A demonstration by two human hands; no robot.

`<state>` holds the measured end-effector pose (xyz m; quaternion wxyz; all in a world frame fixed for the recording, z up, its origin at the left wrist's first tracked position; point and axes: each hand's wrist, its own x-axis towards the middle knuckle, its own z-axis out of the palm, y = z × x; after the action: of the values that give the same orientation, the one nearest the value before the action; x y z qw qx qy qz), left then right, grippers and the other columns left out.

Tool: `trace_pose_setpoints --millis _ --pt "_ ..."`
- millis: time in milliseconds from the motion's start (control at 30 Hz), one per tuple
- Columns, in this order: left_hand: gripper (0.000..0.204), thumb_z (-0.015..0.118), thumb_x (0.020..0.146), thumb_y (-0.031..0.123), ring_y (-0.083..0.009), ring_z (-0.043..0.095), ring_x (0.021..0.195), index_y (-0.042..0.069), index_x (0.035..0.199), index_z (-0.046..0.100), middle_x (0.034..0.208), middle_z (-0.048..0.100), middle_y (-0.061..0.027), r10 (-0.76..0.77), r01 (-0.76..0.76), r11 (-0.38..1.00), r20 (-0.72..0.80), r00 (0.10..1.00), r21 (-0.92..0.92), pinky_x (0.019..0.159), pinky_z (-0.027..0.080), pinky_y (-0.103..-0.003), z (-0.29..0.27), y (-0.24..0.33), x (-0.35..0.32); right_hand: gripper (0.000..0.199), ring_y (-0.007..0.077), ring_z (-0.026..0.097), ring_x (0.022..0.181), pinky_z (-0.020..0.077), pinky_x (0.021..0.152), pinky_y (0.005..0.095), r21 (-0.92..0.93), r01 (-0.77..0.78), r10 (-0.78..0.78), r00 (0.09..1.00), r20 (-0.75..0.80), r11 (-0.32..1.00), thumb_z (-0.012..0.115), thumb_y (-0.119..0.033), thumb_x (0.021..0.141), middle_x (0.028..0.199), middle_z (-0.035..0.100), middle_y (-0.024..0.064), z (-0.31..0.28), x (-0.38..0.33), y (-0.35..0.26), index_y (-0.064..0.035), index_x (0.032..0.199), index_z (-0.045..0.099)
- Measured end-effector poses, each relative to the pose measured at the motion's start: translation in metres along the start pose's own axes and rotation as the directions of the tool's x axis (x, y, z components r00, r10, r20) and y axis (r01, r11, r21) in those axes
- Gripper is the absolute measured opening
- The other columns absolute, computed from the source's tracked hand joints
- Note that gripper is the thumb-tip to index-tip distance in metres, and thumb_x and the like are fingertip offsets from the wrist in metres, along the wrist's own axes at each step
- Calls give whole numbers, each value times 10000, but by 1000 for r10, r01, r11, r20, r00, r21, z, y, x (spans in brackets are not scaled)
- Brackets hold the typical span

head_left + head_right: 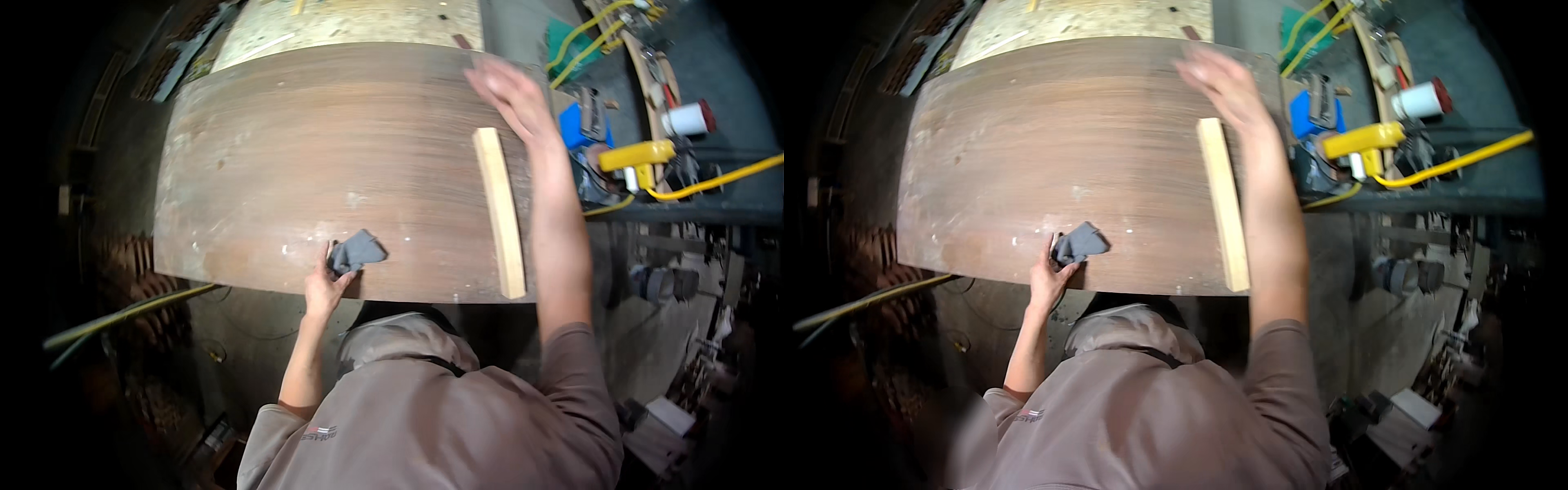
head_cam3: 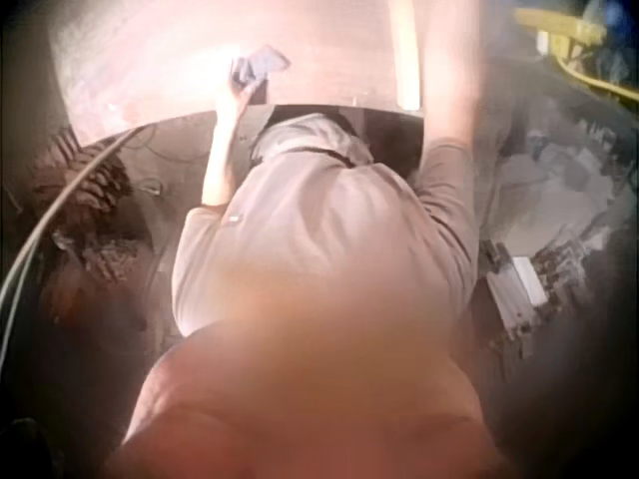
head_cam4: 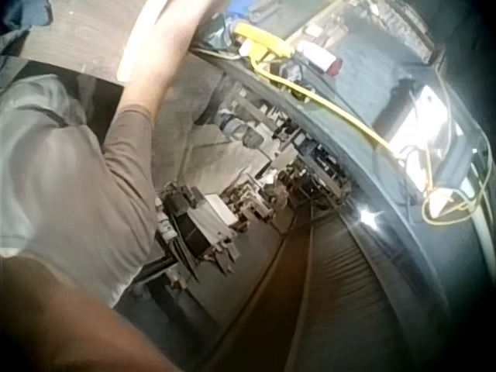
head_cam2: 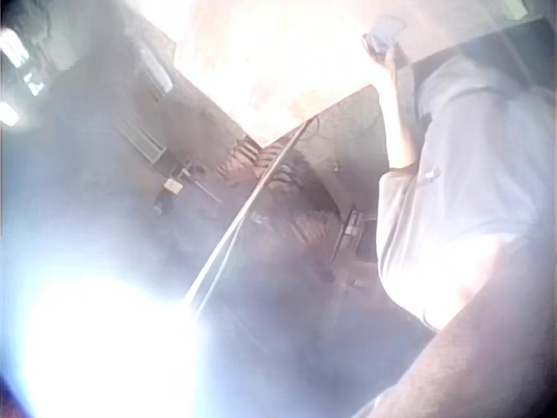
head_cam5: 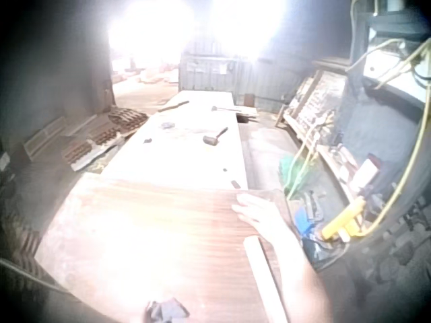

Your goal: The person moves around a workshop, handling small wooden pieces and wiping a workbench with a cloth. They then walk to a pile of debris on the floor, squat down, and gather the scattered material into a bundle by hand.

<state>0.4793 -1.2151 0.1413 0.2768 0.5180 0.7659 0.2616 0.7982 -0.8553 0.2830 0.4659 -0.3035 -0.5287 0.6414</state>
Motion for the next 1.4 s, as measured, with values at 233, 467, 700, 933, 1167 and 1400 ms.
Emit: trace_pose_setpoints --millis 233,467,700,933,1167,1400 --pt "249 750 801 93 -208 656 672 16 1035 713 775 701 -132 -63 81 992 179 982 -93 652 516 -333 20 16 12 764 422 574 1121 501 945 479 -973 -187 -160 973 -164 -139 717 -419 860 1226 574 259 41 -125 42 -164 1502 391" --pt "196 713 822 45 -93 557 646 -15 1009 714 714 652 -80 19 18 988 236 972 -154 610 474 -277 36 24 12 743 411 575 1031 522 798 495 -789 -598 46 792 -608 -142 658 -374 908 1138 554 242 -24 -259 106 -315 1548 284" --pt "189 716 846 60 -59 531 660 -30 1012 718 729 629 9 -29 70 984 239 971 -163 598 458 -247 27 29 -5 723 365 604 899 520 741 463 -675 -705 -130 706 -696 -218 690 -285 888 920 572 166 -53 -399 76 -317 1525 348" --pt "142 759 856 110 -21 437 541 14 952 718 661 571 56 -354 265 733 -18 935 -627 486 307 -200 -44 36 -55 683 320 563 807 503 647 441 -813 -529 -214 847 -487 -245 722 -233 834 865 514 121 -44 -402 81 -237 1470 473" --pt "98 734 880 92 -15 364 479 57 909 648 639 491 77 -534 138 583 -251 807 -801 430 249 -210 -97 39 -134 454 291 575 719 471 596 456 -989 110 -102 990 100 96 597 -127 903 808 557 117 126 -343 153 -235 1344 592" --pt "120 701 894 136 -15 353 482 79 931 603 661 475 77 -578 156 524 -215 787 -838 429 236 -200 -108 62 -168 504 282 562 770 474 658 387 -856 416 -56 906 420 306 616 -101 837 842 550 111 186 -323 141 -190 1333 616"
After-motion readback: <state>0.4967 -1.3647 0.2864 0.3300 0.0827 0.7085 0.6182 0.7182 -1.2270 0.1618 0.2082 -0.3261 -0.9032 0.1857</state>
